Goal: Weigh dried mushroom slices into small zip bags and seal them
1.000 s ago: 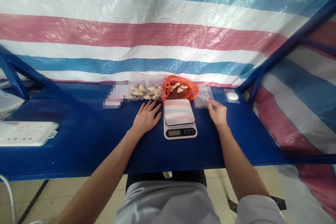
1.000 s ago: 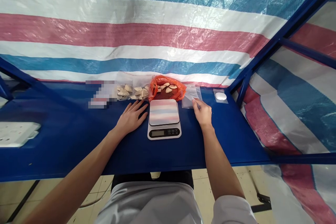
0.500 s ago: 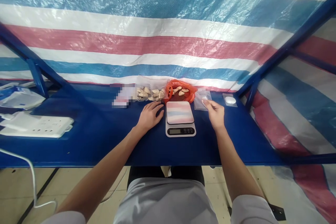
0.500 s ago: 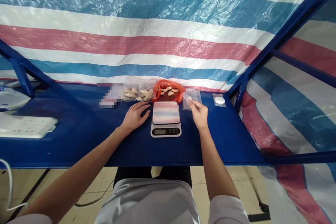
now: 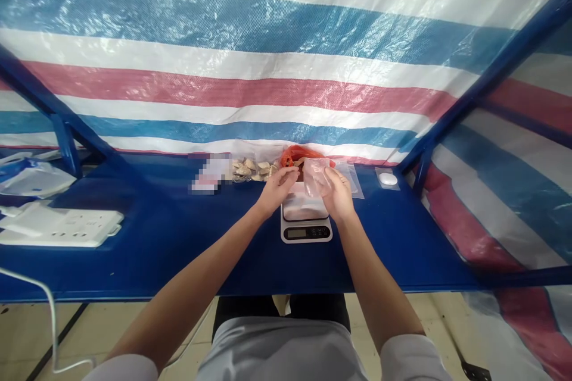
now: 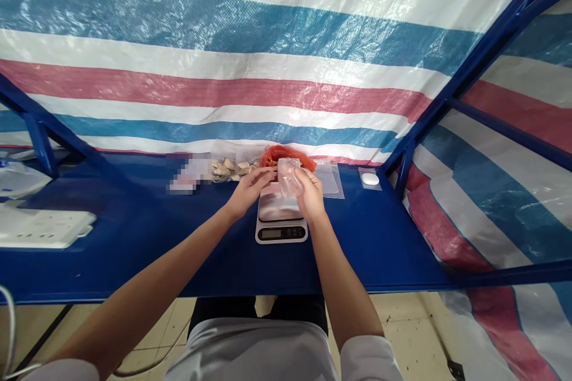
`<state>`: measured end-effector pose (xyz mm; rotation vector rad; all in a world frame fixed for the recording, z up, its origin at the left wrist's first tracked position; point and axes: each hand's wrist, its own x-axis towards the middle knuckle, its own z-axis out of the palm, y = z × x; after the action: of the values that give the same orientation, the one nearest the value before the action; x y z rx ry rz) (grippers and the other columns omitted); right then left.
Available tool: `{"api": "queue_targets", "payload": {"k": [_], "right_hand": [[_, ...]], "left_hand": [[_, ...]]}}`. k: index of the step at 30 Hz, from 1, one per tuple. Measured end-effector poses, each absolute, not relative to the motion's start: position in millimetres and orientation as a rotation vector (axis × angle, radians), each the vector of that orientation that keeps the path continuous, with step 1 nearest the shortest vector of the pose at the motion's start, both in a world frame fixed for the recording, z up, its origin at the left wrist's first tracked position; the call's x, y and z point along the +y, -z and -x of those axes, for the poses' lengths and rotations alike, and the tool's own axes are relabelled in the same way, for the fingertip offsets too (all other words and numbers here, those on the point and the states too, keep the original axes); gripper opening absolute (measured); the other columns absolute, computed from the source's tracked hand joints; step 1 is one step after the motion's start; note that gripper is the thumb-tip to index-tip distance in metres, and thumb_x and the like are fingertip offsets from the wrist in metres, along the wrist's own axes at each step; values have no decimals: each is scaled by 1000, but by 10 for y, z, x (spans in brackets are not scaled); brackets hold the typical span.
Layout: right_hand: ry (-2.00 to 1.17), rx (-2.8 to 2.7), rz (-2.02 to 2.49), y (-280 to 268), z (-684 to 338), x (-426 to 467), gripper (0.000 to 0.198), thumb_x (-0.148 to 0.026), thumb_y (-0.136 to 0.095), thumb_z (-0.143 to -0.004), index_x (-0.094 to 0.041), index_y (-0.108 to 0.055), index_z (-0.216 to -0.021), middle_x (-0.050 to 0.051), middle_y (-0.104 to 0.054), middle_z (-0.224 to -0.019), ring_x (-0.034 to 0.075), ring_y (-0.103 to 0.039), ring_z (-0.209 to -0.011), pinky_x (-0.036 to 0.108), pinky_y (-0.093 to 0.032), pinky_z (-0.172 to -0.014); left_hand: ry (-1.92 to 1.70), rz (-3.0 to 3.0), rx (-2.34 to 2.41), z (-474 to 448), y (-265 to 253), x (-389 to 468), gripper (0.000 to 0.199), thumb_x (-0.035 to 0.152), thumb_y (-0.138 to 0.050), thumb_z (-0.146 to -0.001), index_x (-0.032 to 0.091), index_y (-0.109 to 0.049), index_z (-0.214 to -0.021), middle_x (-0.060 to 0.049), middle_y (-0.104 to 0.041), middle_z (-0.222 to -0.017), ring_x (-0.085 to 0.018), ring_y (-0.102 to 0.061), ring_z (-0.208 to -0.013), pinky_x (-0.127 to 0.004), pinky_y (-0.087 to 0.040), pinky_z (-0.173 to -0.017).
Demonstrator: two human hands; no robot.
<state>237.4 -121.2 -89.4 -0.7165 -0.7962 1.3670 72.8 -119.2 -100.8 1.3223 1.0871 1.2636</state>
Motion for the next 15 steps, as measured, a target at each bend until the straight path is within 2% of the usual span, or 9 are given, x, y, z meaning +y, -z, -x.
{"api": "queue_targets", "payload": {"k": [5,9,15], "right_hand": [[-1468,-766,639,872,-2237,-1169,26,-43,-83,-69,-25,-73,-85,3,-79,-98,27,-73,-106,44,-59,-100],[-1462,-811,706,906,-2201,-1117,29,-48,-79,-71,-25,-72,-87,5,-78,-99,29,-72,-110,46,-57,-102],[-1435,-853,674,968,-2243,-1078,30,-52,-78,-73,-25,-71,-85,5,-79,-103,29,-70,-116,48,-54,-105]], "left_hand": [[-1182,-968,926,-711,1070,-1121,44,46,-79,-79,20,-71,-112,-7,-76,-103,-21,-72,-93,-36,-55,-88],[-1128,-906,873,-638,1047,-1126,41,46,-81,-78,19,-72,-107,-7,-76,-96,-20,-72,-86,-34,-54,-80],[-1141,-831,816,-563,991,-1110,36,31,-87,-71,20,-74,-103,-3,-75,-93,-17,-69,-85,-32,-53,-81]]}}
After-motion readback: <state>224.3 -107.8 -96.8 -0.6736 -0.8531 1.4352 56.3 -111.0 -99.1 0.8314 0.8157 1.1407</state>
